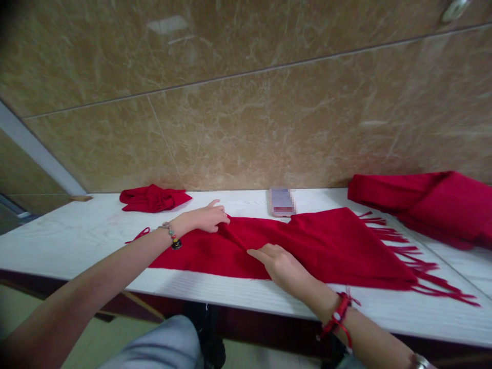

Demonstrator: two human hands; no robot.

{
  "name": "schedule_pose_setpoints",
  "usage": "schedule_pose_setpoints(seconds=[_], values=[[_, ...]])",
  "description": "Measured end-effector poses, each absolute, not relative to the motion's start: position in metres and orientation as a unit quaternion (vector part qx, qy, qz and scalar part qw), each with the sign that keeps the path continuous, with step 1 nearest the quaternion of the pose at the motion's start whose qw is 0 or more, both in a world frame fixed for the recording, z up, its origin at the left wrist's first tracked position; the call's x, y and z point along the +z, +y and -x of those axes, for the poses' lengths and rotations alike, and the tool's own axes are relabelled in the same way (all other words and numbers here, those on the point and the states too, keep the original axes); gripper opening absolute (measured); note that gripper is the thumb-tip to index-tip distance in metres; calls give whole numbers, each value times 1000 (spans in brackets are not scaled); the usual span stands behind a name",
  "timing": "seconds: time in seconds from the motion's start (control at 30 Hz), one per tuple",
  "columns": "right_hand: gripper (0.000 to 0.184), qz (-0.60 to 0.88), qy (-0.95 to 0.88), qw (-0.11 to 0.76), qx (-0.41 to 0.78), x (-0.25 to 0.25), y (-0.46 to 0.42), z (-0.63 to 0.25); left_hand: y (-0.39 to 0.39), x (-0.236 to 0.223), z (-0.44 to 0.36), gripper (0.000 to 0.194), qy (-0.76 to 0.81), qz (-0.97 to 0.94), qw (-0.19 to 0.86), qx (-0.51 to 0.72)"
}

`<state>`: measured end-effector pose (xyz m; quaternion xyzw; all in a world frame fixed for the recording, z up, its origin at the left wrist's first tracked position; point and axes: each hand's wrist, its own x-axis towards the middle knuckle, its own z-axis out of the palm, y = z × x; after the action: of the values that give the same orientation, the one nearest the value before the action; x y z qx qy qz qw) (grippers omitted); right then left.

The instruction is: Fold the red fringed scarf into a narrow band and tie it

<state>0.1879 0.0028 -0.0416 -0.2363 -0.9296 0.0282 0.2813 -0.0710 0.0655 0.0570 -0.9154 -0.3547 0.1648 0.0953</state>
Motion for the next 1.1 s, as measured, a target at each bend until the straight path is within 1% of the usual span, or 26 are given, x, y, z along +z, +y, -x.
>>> schedule_pose_setpoints(seconds=[0.13,0.2,0.3,0.4,0.57,0.67,0.73,0.8,0.87,1.0,1.03,1.1], values=[[43,242,-929,281,21,-43,2,-187,77,67,107,21,-400,879,196,171],[44,248,-925,289,19,-44,2,-186,80,73,124,23,-434,861,220,148],[45,261,-912,316,16,-45,2,-185,77,82,135,26,-472,851,197,117],[43,271,-902,335,11,-46,3,-184,72,89,133,27,-476,853,186,107],[37,287,-906,311,1,-47,4,-185,74,108,142,22,-483,843,221,87],[35,284,-909,306,7,-46,4,-187,73,119,167,20,-520,815,239,97],[35,285,-907,310,13,-46,3,-189,70,121,186,22,-548,798,235,89],[34,285,-904,316,19,-45,2,-190,65,115,198,26,-562,799,206,58],[32,286,-902,323,27,-44,1,-191,63,101,200,33,-552,819,155,21],[25,299,-898,323,21,-42,-1,-193,74,64,175,49,-521,853,12,-37],[25,304,-897,321,14,-42,-1,-194,80,56,166,51,-529,847,-28,-45],[24,313,-896,314,-6,-41,-2,-194,93,45,149,53,-534,842,-68,-42]])
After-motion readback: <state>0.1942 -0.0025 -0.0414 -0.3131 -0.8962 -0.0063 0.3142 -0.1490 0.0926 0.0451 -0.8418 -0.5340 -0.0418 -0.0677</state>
